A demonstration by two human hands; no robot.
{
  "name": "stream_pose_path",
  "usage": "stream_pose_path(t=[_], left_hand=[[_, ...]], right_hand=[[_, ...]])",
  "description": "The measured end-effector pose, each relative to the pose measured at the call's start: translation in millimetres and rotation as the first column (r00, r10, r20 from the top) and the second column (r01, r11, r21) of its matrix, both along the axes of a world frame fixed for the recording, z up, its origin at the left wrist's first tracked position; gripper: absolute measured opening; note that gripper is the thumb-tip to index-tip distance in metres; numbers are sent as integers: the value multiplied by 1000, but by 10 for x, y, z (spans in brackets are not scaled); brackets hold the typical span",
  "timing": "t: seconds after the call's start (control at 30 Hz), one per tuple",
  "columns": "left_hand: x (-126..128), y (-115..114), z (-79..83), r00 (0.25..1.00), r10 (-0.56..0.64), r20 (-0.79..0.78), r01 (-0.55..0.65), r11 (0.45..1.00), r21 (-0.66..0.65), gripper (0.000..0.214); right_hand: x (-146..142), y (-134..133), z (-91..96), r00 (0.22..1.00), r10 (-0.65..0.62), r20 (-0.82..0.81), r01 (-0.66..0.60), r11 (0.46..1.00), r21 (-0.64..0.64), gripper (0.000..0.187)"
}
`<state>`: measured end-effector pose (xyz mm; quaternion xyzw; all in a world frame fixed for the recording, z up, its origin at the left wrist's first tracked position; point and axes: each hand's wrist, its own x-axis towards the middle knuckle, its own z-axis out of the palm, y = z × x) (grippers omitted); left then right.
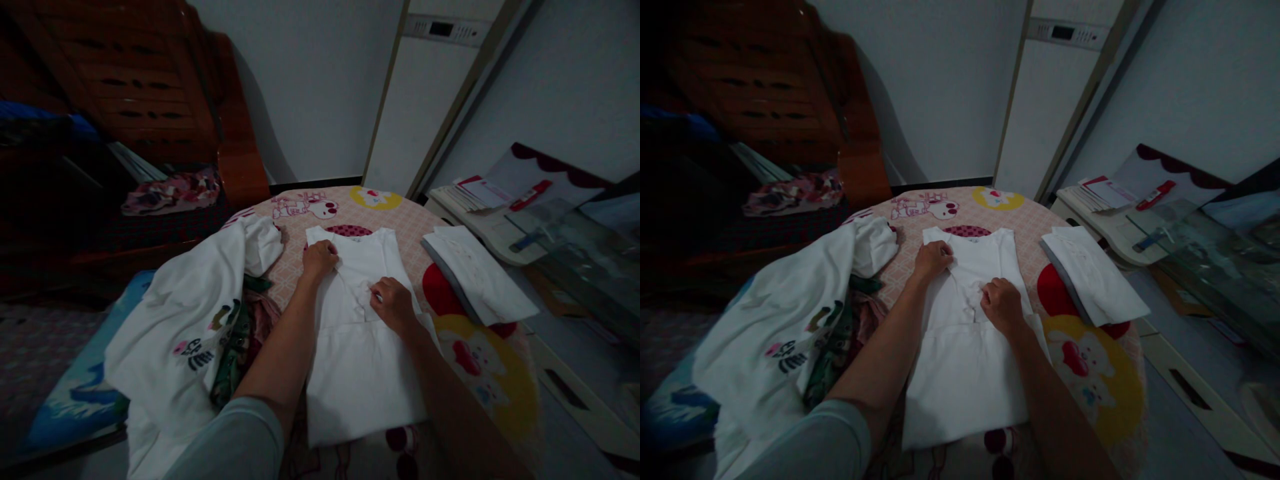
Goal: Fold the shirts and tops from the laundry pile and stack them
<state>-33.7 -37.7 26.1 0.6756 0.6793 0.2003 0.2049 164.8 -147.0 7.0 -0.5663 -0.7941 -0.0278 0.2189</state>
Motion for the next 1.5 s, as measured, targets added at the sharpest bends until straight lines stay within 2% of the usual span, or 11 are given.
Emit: stream_pose_path(t=[0.2, 0.37, 0.57, 0.77, 0.97, 1.07, 1.23, 1.3, 1.37, 1.43, 1.5], left_hand=[[-9, 19, -10, 996, 9, 90, -16, 998, 68, 19], [-1, 12, -36, 999, 1, 38, -4, 997, 74, 17], [-11, 3, -52, 999, 14, 40, -18, 995, 99, 17], [-27, 8, -55, 1000, 27, 6, -27, 988, 149, 21], [-102, 70, -121, 995, 43, 85, -55, 989, 141, 26], [-169, 35, 18, 979, 8, 202, -42, 985, 165, 25], [-266, -196, 646, 924, -134, 359, -25, 913, 406, 23], [-253, -356, 855, 943, -185, 277, 57, 909, 413, 22], [-210, -560, 924, 950, -286, 129, 232, 917, 323, 22], [-161, -806, 832, 910, -413, -20, 411, 896, 167, 21], [-131, -1070, 618, 854, -504, -126, 508, 861, 1, 20]], right_hand=[[136, -86, 122, 955, 127, -268, -121, 992, 37, 14], [120, -154, 171, 953, 242, -182, -258, 964, -71, 16], [51, -157, 173, 931, 193, -310, -250, 956, -156, 13], [35, -120, 86, 931, 184, -316, -263, 938, -226, 9], [44, -107, 43, 921, 163, -355, -262, 932, -251, 9], [45, -105, 63, 927, 121, -355, -237, 923, -304, 10], [199, -107, 213, 903, 186, -388, -325, 886, -331, 22], [308, -138, 255, 911, 212, -354, -322, 902, -288, 25], [412, -210, 245, 942, 211, -262, -276, 929, -245, 27], [494, -324, 185, 971, 191, -144, -219, 953, -208, 30], [548, -460, 107, 987, 156, -34, -159, 972, -171, 34]])
